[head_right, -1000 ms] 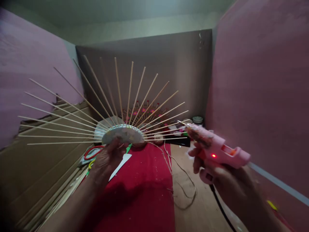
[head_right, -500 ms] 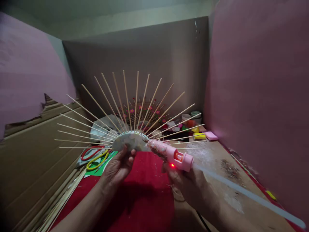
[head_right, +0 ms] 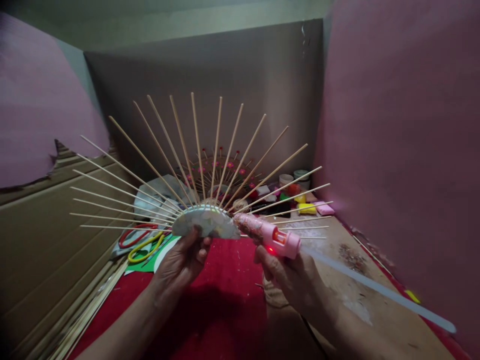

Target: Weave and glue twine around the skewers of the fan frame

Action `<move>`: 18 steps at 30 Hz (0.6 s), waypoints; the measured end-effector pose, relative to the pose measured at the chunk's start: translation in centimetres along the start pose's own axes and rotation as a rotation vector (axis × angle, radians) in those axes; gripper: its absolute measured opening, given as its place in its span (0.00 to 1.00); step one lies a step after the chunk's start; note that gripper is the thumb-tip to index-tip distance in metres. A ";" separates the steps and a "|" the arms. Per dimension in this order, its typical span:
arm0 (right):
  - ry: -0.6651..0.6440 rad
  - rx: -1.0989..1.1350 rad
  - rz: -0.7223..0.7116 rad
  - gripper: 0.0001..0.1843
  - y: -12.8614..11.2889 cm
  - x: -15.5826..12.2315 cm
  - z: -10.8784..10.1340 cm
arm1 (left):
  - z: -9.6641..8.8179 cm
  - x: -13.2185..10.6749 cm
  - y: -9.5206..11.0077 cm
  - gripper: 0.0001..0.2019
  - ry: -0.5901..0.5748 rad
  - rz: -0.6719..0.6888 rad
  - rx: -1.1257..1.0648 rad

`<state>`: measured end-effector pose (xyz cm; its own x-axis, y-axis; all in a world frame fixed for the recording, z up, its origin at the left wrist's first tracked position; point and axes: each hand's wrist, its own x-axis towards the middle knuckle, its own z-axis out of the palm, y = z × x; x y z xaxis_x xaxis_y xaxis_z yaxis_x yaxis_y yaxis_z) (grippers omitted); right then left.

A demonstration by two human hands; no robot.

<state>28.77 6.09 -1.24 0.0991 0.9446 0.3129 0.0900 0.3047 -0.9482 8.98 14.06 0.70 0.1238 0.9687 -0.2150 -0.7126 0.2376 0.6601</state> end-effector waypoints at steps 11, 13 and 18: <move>-0.111 -0.027 -0.165 0.23 -0.9 0.7 0.0 | -0.2 -0.2 -0.2 0.08 -0.073 0.001 0.009; -0.128 -0.110 -0.260 0.23 -1.0 0.6 -0.4 | -0.3 -0.2 -0.2 0.09 -0.085 0.006 0.012; -0.151 -0.317 -0.422 0.24 -0.2 0.2 -1.1 | -0.3 -0.1 -0.3 0.08 -0.089 0.026 0.029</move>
<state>29.84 6.08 -0.98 -0.1511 0.7622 0.6294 0.3877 0.6314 -0.6715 8.95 13.87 0.32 0.1678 0.9768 -0.1334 -0.6965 0.2132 0.6851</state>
